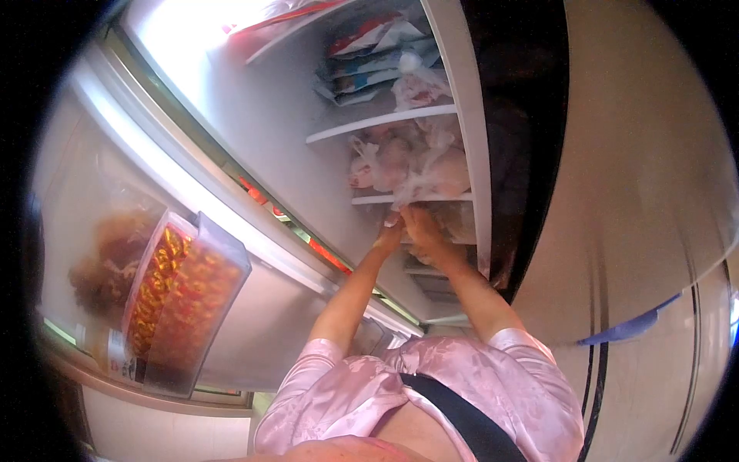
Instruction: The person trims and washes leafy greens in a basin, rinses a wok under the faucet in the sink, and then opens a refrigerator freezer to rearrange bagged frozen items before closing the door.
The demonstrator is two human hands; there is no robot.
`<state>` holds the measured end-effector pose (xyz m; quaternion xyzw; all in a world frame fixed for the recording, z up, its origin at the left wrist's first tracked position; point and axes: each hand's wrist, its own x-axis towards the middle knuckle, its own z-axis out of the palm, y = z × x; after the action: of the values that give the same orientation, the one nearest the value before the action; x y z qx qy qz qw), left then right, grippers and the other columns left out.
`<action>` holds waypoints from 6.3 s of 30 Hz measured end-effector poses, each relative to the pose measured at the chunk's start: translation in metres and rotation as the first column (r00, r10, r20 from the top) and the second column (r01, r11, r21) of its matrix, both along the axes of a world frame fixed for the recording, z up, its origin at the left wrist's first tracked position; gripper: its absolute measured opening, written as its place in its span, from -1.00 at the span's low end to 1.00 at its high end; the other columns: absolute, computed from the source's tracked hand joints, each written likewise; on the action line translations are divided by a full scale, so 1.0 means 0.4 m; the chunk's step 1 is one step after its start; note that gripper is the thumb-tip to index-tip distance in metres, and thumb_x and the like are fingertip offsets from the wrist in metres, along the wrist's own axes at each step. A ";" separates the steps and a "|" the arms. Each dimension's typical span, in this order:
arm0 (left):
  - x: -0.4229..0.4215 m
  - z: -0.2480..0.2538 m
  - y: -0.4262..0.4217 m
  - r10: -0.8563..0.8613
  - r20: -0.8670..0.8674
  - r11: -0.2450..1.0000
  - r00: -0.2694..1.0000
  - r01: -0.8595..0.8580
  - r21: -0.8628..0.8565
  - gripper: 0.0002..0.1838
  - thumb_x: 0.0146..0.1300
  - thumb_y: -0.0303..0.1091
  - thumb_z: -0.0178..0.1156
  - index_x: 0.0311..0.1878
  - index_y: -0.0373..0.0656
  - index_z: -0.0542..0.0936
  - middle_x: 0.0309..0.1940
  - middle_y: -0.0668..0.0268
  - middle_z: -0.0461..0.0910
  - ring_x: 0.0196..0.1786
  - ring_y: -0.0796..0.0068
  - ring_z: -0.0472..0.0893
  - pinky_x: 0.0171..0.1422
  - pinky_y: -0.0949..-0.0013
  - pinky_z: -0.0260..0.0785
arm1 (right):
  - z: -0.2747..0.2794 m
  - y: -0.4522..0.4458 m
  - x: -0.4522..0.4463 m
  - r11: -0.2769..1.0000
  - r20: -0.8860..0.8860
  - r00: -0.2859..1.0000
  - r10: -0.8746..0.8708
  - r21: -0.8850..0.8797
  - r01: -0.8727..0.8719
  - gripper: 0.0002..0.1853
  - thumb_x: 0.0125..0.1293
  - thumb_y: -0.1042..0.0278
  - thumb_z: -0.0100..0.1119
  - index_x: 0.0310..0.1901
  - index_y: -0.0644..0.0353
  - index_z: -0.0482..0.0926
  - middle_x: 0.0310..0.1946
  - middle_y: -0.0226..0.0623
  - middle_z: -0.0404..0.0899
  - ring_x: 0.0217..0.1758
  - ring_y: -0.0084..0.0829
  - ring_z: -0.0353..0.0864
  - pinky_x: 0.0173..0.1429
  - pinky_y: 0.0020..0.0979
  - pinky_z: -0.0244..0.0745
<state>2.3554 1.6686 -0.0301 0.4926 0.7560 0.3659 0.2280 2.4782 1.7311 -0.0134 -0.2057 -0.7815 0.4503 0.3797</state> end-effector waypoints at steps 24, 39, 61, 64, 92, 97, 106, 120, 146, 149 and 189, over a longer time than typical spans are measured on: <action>0.002 0.103 0.000 -0.019 0.063 0.998 0.998 0.015 0.065 -0.62 0.00 -0.42 0.29 -0.06 -0.27 0.53 -0.14 0.25 0.59 -0.12 0.53 0.52 -0.04 0.36 0.38 | -0.100 0.051 -0.031 0.946 0.224 0.924 -0.311 -0.023 0.324 -0.81 -0.02 0.36 0.27 -0.35 0.24 0.61 -0.49 -0.20 0.61 -0.40 -0.30 0.58 -0.26 -0.32 0.43; -0.048 0.050 0.024 0.029 0.225 0.943 0.974 -0.102 0.318 -0.77 0.14 -0.37 0.14 -0.16 -0.26 0.57 -0.21 0.28 0.59 -0.12 0.42 0.53 0.04 0.35 0.32 | -0.091 0.069 -0.077 0.978 -0.058 0.987 -0.151 -0.155 0.141 -0.62 0.03 0.27 0.26 -0.12 0.28 0.53 -0.26 -0.08 0.60 -0.21 -0.26 0.60 -0.10 -0.31 0.45; -0.083 -0.031 0.075 0.075 0.849 0.904 0.524 -0.394 0.163 -0.71 0.12 -0.33 0.19 -0.07 -0.19 0.55 -0.18 0.31 0.58 -0.11 0.38 0.55 -0.10 0.34 0.40 | -0.074 0.068 -0.031 0.978 0.079 0.985 -0.153 -0.129 0.162 -0.77 0.02 0.39 0.15 -0.25 0.23 0.59 -0.32 -0.10 0.62 -0.33 -0.19 0.61 -0.18 -0.29 0.46; -0.057 -0.009 0.053 0.032 0.760 0.947 0.649 -0.263 0.185 -0.62 0.10 -0.38 0.21 0.01 -0.25 0.49 -0.13 0.26 0.56 -0.09 0.36 0.55 -0.04 0.34 0.39 | -0.159 0.114 -0.072 0.911 0.236 0.944 -0.229 -0.289 0.293 -0.78 0.02 0.34 0.17 -0.27 0.20 0.60 -0.31 -0.11 0.62 -0.36 -0.25 0.61 -0.19 -0.31 0.45; -0.033 -0.007 0.067 0.276 -0.395 0.924 0.877 -0.129 0.360 -0.67 0.05 -0.12 0.20 -0.27 -0.20 0.61 -0.46 0.02 0.59 -0.38 -0.04 0.56 -0.30 0.14 0.38 | -0.138 0.146 -0.091 0.927 -0.089 0.967 -0.240 -0.317 0.201 -0.68 0.16 0.32 0.08 -0.05 0.22 0.49 -0.02 -0.04 0.45 0.09 -0.07 0.37 0.16 -0.15 0.24; -0.069 -0.104 0.079 0.218 -0.508 0.975 0.833 -0.157 0.159 -0.69 0.11 -0.10 0.13 -0.16 -0.05 0.59 -0.26 0.08 0.61 -0.21 0.02 0.59 -0.14 0.08 0.42 | -0.150 0.169 -0.090 0.862 -0.181 0.917 -0.356 -0.443 0.247 -0.69 0.17 0.35 0.08 -0.04 0.23 0.48 -0.03 -0.05 0.44 0.09 -0.07 0.36 0.16 -0.15 0.24; -0.076 -0.151 0.021 0.551 0.089 0.817 0.830 -0.558 0.143 -0.29 -0.04 -0.38 0.23 0.21 -0.43 0.22 0.07 -0.19 0.36 0.09 -0.06 0.43 0.18 0.18 0.27 | -0.138 -0.037 -0.077 0.825 -0.038 0.952 -0.303 0.490 0.282 -0.63 -0.01 0.42 0.14 -0.09 0.22 0.49 -0.10 0.04 0.39 0.03 0.08 0.30 0.14 0.00 0.15; 0.288 -0.063 -0.399 0.335 0.667 0.921 0.665 -0.381 -0.082 -0.71 0.27 -0.27 0.08 0.00 -0.19 0.47 -0.25 0.35 0.58 -0.17 0.58 0.55 -0.13 0.47 0.36 | -0.189 0.079 -0.170 0.723 0.244 0.904 -0.352 0.684 0.096 -0.57 -0.01 0.28 0.20 -0.06 0.20 0.44 -0.05 -0.01 0.37 0.04 0.03 0.31 0.12 0.00 0.16; 0.411 0.028 -1.216 0.525 0.645 0.779 0.555 -0.619 -0.100 -0.71 0.27 -0.33 0.09 0.03 -0.21 0.46 -0.23 0.28 0.60 -0.17 0.53 0.57 -0.13 0.50 0.37 | -0.287 -0.218 0.176 0.728 0.251 0.878 -0.407 0.670 0.146 -0.42 0.12 0.30 0.20 0.21 0.15 0.31 0.38 0.00 -0.11 0.35 0.09 0.04 0.29 -0.04 0.15; 0.401 0.052 -1.284 0.569 0.602 0.750 0.560 -0.653 -0.101 -0.71 0.27 -0.33 0.09 0.02 -0.23 0.46 -0.23 0.28 0.60 -0.18 0.53 0.57 -0.13 0.50 0.38 | -0.313 -0.326 0.263 0.877 0.449 0.816 -0.365 0.459 0.140 -0.42 0.14 0.30 0.17 0.23 0.14 0.30 0.41 -0.02 -0.23 0.37 0.09 0.01 0.29 -0.08 0.19; 0.119 0.180 -1.182 0.797 0.320 0.348 0.513 -0.822 0.450 -0.09 0.20 -0.20 0.22 0.40 -0.21 -0.19 0.33 0.11 0.05 0.33 0.31 0.14 0.40 0.31 -0.05 | -0.233 0.096 -0.077 0.633 0.359 0.830 -0.427 0.774 -0.009 -0.32 -0.04 0.34 0.21 0.22 0.08 0.32 0.27 -0.11 0.14 0.30 0.04 0.13 0.36 -0.01 0.00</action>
<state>2.4029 1.1958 0.0420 0.0890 0.7530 0.6412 -0.1182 2.4475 1.7694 -0.1066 -0.2353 -0.9360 -0.0328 0.2597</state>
